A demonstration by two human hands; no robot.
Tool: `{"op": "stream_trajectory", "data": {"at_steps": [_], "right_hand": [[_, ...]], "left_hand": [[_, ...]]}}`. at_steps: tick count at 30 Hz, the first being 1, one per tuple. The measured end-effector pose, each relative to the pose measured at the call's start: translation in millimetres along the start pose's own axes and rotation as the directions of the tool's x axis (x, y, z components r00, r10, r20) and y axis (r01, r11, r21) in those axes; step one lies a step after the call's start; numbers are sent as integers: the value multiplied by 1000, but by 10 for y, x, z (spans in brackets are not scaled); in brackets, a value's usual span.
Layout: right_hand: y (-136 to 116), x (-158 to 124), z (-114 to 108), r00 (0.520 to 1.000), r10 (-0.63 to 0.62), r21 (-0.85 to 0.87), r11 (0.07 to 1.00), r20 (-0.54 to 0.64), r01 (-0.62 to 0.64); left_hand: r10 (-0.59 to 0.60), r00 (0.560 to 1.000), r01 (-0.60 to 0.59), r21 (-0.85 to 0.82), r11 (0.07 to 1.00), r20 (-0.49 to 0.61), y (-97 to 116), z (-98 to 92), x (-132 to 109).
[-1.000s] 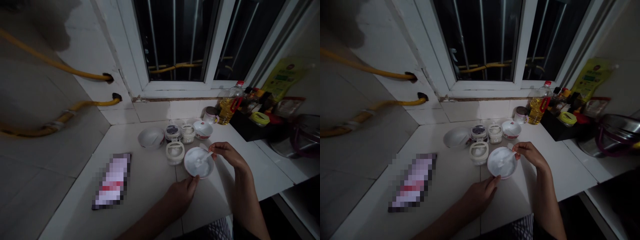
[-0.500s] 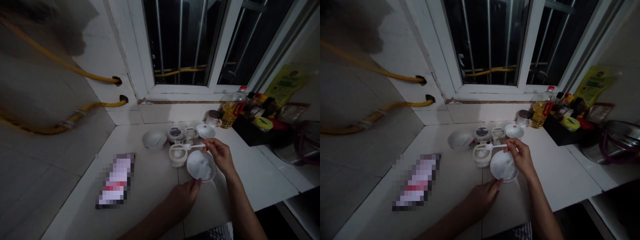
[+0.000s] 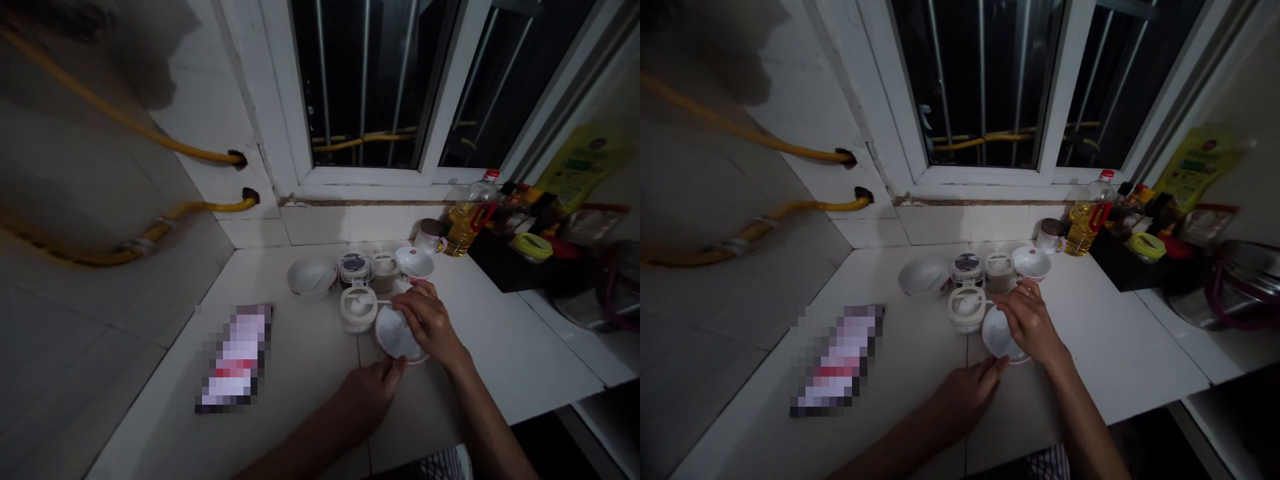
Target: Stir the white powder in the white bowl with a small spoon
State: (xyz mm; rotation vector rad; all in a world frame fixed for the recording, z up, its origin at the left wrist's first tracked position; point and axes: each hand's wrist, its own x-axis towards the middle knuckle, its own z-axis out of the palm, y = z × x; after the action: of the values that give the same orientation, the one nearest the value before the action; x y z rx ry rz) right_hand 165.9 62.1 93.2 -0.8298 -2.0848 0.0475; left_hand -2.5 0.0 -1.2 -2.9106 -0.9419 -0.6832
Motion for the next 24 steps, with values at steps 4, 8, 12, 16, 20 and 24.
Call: {"op": "stream_trajectory", "data": {"at_steps": [4,8,12,16,20,24], "right_hand": [[135,-68,-190,956,294,60,954,-6,-294],[289,-150,-416,850,484,5,868,207,-496],[351,-185,-491,768,524,-9,828,368,-561],[359,-188,-466,645,532,90,729,548,-678],[390,-185,-448,538,621,195,534,570,-823],[415,-157,-459,485,682,289,389,548,-875]], "left_hand": [[9,1000,-9,-8,1000,-16,-4,0,-2],[-3,1000,3,1,1000,-11,-7,-3,0],[-3,1000,3,5,1000,13,-4,-12,-2],[-10,1000,10,-8,1000,29,-8,14,-17],[1,1000,-1,1,1000,0,-19,47,-31],[8,999,-8,3,1000,-45,-23,55,-33]]}}
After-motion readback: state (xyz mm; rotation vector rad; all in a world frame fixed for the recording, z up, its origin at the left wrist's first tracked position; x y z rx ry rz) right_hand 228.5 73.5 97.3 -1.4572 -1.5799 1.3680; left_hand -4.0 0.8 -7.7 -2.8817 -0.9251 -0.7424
